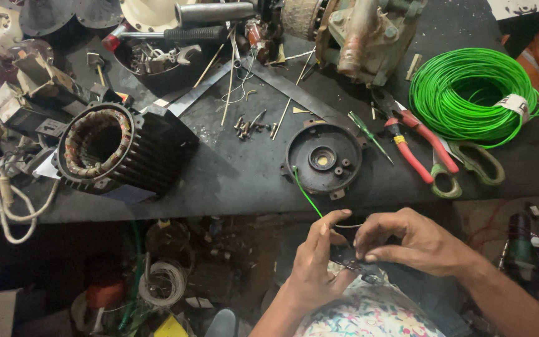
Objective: The person strips the insulation from a green wire using pliers, then uses a wire stripper to remove more insulation. They insert the stripped wire into a small black plastic component, secure it with pliers, and trim the excess wire with scissors.
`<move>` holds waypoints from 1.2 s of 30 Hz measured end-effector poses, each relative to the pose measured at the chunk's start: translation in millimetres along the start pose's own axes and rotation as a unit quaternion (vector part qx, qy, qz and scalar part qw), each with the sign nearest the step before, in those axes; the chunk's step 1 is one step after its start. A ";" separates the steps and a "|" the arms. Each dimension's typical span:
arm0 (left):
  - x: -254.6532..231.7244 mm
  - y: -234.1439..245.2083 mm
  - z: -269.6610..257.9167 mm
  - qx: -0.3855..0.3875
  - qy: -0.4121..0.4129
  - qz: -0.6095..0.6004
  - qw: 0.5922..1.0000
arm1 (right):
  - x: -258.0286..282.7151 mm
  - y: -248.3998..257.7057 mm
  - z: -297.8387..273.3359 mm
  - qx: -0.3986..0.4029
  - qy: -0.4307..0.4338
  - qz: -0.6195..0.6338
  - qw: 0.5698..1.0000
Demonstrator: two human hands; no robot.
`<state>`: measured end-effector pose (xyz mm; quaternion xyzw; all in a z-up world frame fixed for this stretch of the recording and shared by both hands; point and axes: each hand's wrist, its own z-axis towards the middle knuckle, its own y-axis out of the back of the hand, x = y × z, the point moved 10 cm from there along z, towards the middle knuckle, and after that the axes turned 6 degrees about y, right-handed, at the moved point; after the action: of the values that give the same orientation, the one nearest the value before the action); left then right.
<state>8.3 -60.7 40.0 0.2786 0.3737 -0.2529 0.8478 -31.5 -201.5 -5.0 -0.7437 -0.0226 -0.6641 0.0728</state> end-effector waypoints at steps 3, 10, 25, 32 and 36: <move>0.4 0.0 -0.8 -0.004 0.006 -0.002 1.000 | 0.8 -3.6 -1.9 0.005 -0.002 -0.023 1.000; 3.5 1.3 -0.5 -0.005 0.033 0.008 0.999 | 16.3 -4.8 2.9 -0.021 -0.031 -0.014 0.999; 7.3 -8.3 -9.0 -0.003 0.016 0.008 1.000 | 41.5 -18.5 5.2 0.060 0.095 -0.129 0.985; 23.3 -8.4 -10.1 0.003 0.104 -0.028 0.994 | 22.8 -14.0 4.2 0.015 0.031 -0.002 0.999; 22.8 3.8 -4.1 -0.052 0.089 -0.100 0.990 | 15.2 3.1 -3.1 -0.121 -0.001 -0.025 0.992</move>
<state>22.2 -60.3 21.1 0.2172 0.4862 -0.2906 0.7950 -32.4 -206.0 10.2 -0.7467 0.0397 -0.6631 -0.0342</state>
